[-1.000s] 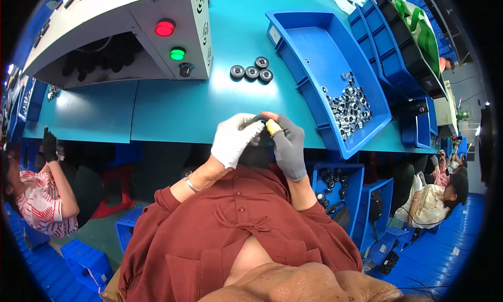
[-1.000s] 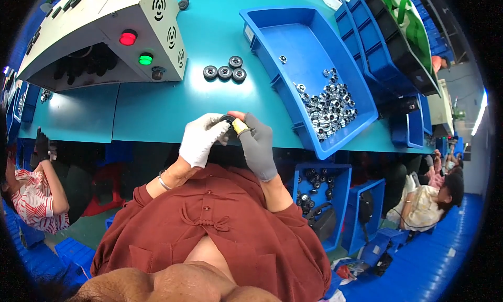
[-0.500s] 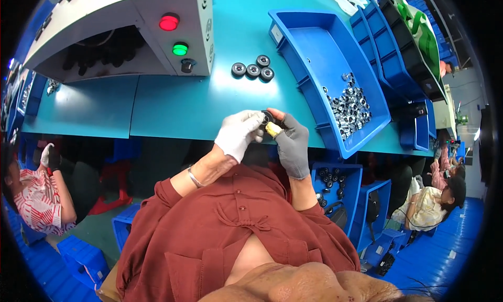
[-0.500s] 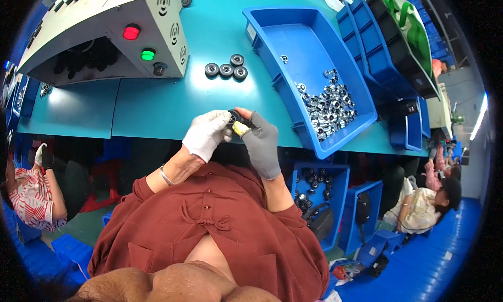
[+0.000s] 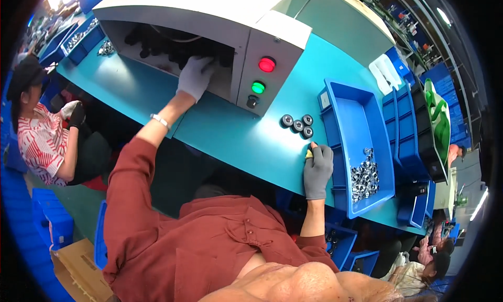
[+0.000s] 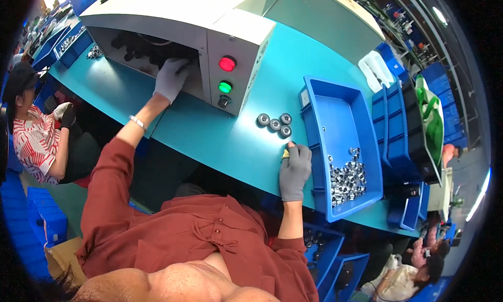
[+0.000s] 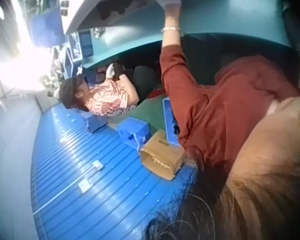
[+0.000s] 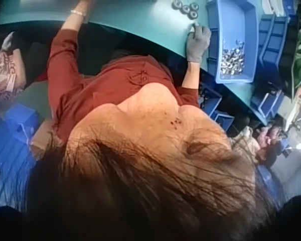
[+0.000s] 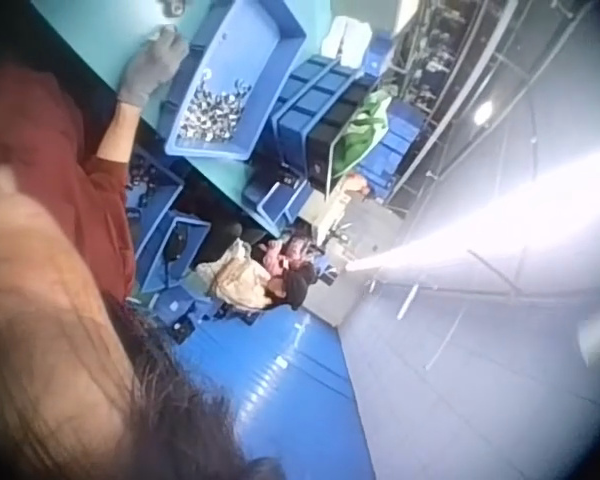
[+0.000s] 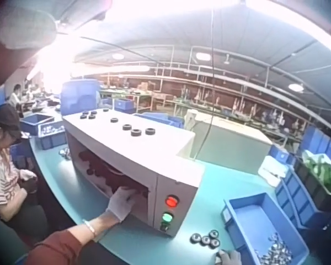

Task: Assembling small metal pins into black circular bearing housings and testing them using a specialized machine.

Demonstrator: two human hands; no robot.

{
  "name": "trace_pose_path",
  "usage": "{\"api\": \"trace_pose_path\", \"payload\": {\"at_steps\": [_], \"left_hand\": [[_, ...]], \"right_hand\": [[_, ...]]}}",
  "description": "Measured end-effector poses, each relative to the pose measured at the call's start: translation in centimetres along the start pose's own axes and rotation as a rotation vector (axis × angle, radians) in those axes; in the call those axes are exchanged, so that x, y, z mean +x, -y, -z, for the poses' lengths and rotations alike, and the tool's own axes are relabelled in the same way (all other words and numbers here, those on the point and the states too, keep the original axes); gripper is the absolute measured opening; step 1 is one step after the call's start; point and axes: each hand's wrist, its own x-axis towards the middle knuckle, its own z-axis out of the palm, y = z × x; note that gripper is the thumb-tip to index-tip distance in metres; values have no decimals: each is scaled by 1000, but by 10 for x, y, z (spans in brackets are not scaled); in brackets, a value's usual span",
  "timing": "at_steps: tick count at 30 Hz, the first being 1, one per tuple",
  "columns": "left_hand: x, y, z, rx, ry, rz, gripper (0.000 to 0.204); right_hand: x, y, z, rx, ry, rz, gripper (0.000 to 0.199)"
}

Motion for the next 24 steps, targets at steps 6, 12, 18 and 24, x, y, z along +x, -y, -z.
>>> {"api": "trace_pose_path", "payload": {"at_steps": [6, 12, 18, 24], "left_hand": [[44, -15, -55, 367, 391, -211, 30], [45, 59, -77, 508, 324, -371, 23], [43, 13, -38, 98, 267, -188, 22], [-13, -21, 27, -471, 262, 299, 30]], "right_hand": [[-2, 16, 34, 14, 116, -24, 41], [34, -25, 113, -84, -45, 10, 30], [56, -177, 112, -242, 291, -246, 24], [73, -240, 77, -348, 429, -243, 33]]}}
